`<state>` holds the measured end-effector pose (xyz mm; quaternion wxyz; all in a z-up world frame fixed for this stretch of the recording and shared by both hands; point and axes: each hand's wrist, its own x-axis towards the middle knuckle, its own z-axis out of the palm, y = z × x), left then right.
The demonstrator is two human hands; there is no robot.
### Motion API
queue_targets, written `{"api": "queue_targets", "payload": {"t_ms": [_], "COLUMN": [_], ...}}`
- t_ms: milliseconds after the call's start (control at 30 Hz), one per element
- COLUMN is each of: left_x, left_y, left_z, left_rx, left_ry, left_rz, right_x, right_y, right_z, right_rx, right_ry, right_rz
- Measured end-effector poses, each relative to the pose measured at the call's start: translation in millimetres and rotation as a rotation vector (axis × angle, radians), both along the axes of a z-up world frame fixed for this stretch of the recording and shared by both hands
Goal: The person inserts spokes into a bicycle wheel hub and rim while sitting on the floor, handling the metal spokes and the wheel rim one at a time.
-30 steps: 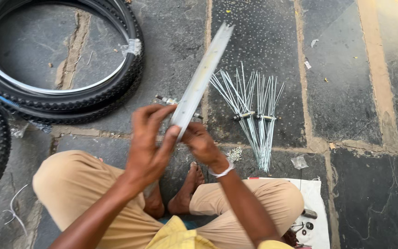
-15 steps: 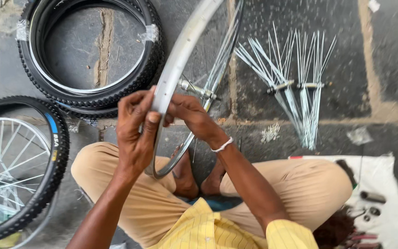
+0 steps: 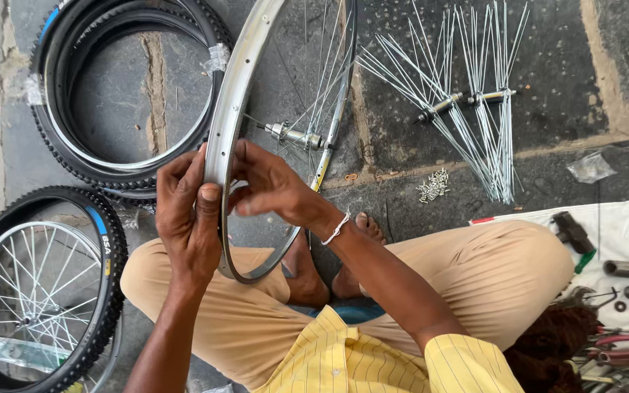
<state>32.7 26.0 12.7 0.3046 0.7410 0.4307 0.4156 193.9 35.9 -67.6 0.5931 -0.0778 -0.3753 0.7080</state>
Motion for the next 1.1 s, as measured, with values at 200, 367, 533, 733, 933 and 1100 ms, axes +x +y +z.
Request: {"api": "queue_targets", "payload": {"t_ms": [200, 367, 533, 733, 933, 1100], "left_x": [-4, -4, -5, -8, -9, -10], "left_y": [0, 1, 1, 3, 6, 9], "left_z": [-2, -5, -2, -8, -14, -14], "left_rx": [0.026, -0.019, 0.056, 0.022, -0.154, 0.1], "left_ry": [0.013, -0.016, 0.025, 0.008, -0.161, -0.013], "left_rz": [-0.017, 0.013, -0.024, 0.012, 0.034, -0.027], "right_x": [-9, -7, -1, -8, -9, 9], "right_y": [-1, 6, 4, 7, 9, -3], "right_z": [-2, 5, 7, 2, -1, 24], "right_rx": [0.081, 0.077, 0.016, 0.05, 0.02, -0.126], "right_ry": [-0.149, -0.284, -0.05, -0.177, -0.219, 0.185], "right_rz": [-0.02, -0.029, 0.03, -0.014, 0.016, 0.164]}}
